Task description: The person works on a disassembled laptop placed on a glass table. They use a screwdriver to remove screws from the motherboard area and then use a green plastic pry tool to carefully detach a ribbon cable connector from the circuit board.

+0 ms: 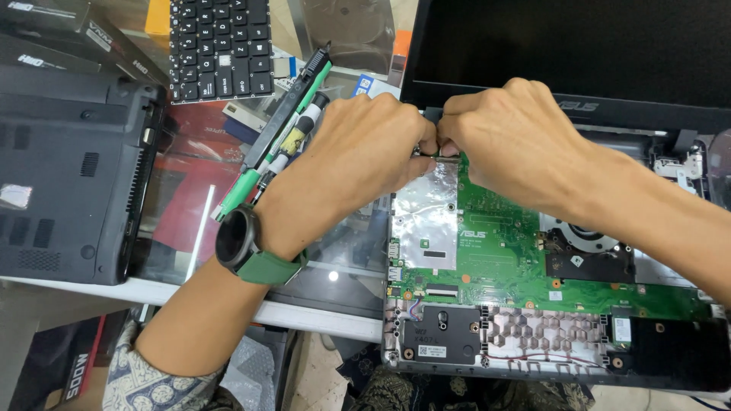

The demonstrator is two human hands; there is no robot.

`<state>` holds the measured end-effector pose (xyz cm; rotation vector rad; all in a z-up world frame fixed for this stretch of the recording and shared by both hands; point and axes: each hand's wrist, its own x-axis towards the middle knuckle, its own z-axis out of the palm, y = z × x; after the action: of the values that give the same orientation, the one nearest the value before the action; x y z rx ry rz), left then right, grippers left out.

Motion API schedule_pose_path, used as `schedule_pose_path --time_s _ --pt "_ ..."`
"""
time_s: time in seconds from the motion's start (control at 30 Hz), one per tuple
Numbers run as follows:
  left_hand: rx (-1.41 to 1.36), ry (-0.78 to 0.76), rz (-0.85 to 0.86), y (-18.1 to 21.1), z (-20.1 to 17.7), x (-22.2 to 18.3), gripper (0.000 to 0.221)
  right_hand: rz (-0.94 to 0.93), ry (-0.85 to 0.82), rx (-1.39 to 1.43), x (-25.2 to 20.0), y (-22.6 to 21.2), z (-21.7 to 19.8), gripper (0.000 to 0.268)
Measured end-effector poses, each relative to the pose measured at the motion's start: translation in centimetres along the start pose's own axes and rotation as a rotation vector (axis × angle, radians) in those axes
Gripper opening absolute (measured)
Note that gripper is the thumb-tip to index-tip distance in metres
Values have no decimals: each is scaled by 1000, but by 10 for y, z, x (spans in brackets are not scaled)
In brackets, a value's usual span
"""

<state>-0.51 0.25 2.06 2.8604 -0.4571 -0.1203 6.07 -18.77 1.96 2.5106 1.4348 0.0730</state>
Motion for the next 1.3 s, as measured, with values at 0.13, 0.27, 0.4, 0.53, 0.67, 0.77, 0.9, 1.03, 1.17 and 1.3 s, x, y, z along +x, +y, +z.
schedule_pose_path --time_s 0.13,0.27,0.4,0.53,0.67,0.77,0.9,1.03,1.17,1.3 --pt "5 19 -2 -1 3 1 17 -3 24 14 0 1 1 29" --pt "5 20 10 -2 5 3 16 -18 136 -59 -4 4 9 19" --pt "17 25 9 0 3 -1 13 11 35 12 2 5 -3 23" --pt "56 38 50 -3 3 0 16 59 -89 153 3 14 -26 17" --pt "120 194 145 -9 3 2 25 -9 -28 547 -1 22 -47 12" --pt "89 351 220 -13 -1 1 18 -19 13 589 -4 27 -53 13" --pt "82 414 258 -12 4 2 19 -15 99 547 -4 33 -60 13" --pt "63 352 291 -12 13 6 26 -176 161 573 -12 38 -45 27" --pt "121 282 285 -12 15 7 31 -171 170 556 -21 37 -36 25" --pt "145 297 247 -13 10 5 34 -213 225 483 -36 39 -15 21"
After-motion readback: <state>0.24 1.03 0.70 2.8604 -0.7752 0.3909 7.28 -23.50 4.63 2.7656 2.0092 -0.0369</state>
